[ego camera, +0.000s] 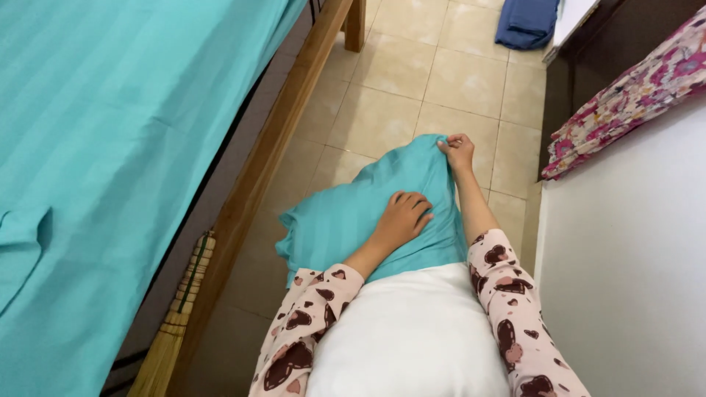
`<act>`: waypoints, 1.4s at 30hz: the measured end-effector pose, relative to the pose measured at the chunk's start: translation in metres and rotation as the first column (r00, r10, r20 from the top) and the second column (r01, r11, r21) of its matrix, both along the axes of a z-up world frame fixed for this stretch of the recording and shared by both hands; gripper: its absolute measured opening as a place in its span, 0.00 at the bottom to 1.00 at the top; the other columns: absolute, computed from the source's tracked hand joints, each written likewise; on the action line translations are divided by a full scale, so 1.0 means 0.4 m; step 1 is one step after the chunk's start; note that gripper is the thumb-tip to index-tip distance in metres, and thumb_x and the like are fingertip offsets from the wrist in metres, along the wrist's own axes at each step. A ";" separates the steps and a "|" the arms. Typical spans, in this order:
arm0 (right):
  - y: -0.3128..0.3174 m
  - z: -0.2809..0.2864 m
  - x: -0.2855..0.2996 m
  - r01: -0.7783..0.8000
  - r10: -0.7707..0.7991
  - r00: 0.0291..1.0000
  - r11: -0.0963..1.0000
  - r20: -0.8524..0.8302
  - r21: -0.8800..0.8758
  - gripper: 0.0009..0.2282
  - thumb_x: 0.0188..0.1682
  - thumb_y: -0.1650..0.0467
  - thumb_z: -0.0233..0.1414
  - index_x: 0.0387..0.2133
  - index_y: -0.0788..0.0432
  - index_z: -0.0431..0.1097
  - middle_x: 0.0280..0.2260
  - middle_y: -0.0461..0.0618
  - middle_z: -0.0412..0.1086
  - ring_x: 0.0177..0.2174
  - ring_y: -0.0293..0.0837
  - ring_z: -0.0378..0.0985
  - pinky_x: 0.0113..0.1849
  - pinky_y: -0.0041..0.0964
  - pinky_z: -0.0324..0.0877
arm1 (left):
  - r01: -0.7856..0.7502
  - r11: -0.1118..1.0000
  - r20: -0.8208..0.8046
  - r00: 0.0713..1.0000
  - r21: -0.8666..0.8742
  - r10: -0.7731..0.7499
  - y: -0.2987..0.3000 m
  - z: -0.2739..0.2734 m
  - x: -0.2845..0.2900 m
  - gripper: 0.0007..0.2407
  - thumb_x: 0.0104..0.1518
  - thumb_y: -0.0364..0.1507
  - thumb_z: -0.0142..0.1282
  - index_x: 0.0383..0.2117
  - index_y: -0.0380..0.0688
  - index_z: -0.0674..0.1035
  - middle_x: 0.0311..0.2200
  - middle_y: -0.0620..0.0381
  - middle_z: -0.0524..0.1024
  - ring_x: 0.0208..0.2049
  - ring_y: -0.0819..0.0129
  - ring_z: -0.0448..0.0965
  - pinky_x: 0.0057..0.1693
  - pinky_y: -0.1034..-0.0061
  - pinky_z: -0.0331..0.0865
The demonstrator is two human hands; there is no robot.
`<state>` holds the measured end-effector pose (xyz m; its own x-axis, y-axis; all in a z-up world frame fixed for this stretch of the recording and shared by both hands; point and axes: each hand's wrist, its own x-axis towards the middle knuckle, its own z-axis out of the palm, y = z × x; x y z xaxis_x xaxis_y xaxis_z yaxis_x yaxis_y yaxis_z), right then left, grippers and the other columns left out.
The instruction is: The person sits on the floor and puts a teal pillowcase on a white pillow. They align the corners, pull the fabric over the pillow, and smooth it out before placing the finished pillow on the bed.
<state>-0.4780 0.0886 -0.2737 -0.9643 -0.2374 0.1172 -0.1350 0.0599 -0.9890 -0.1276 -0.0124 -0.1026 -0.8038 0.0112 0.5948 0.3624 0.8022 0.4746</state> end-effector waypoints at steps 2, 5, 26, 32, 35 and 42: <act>0.049 -0.120 -0.036 0.076 -0.020 0.987 0.932 -0.159 0.355 0.17 0.46 0.65 0.69 0.38 0.65 0.72 0.34 0.56 0.79 0.34 0.47 0.81 0.39 0.42 0.77 | -0.008 1.000 0.017 1.000 0.007 0.008 0.004 0.005 -0.007 0.08 0.60 0.34 0.58 0.40 0.45 0.79 0.43 0.55 0.75 0.51 0.59 0.75 0.62 0.57 0.62; 0.131 -0.134 0.044 0.100 -0.143 0.990 0.678 -0.003 0.728 0.29 0.52 0.47 0.59 0.42 0.64 0.73 0.37 0.60 0.76 0.40 0.52 0.79 0.45 0.47 0.74 | -0.046 0.999 0.054 0.997 -0.002 0.046 0.000 0.007 -0.012 0.07 0.59 0.32 0.59 0.38 0.45 0.80 0.42 0.56 0.76 0.50 0.60 0.75 0.61 0.55 0.61; 0.504 0.119 0.493 -0.427 0.057 0.884 0.502 0.464 0.752 0.24 0.51 0.56 0.58 0.30 0.73 0.77 0.25 0.57 0.75 0.26 0.48 0.78 0.31 0.40 0.75 | -0.303 0.951 0.311 0.900 -0.054 0.305 -0.030 -0.101 -0.086 0.15 0.53 0.44 0.61 0.34 0.45 0.84 0.39 0.52 0.81 0.45 0.53 0.79 0.52 0.56 0.69; 0.393 0.236 0.577 -0.038 0.094 0.983 0.943 -0.155 0.331 0.11 0.49 0.65 0.61 0.35 0.62 0.75 0.33 0.48 0.76 0.33 0.41 0.78 0.37 0.34 0.73 | -0.308 0.951 0.249 0.924 0.032 0.290 -0.070 -0.054 -0.039 0.09 0.52 0.37 0.64 0.27 0.45 0.84 0.32 0.55 0.80 0.38 0.55 0.79 0.43 0.56 0.69; 0.364 0.288 0.614 -0.263 0.293 0.956 0.891 -0.028 0.370 0.06 0.50 0.70 0.60 0.31 0.62 0.75 0.28 0.49 0.75 0.30 0.41 0.75 0.37 0.35 0.73 | -0.321 0.944 0.196 0.933 0.081 0.300 -0.082 -0.039 -0.014 0.09 0.53 0.37 0.64 0.27 0.45 0.83 0.32 0.55 0.80 0.38 0.54 0.79 0.43 0.57 0.69; 0.385 0.350 0.707 -0.330 0.366 0.922 0.914 -0.127 0.236 0.08 0.53 0.72 0.55 0.28 0.65 0.69 0.30 0.43 0.68 0.32 0.36 0.66 0.36 0.32 0.64 | -0.376 0.916 0.159 0.922 0.141 0.353 -0.129 0.039 0.062 0.11 0.55 0.39 0.64 0.27 0.44 0.84 0.31 0.54 0.79 0.36 0.53 0.79 0.40 0.58 0.70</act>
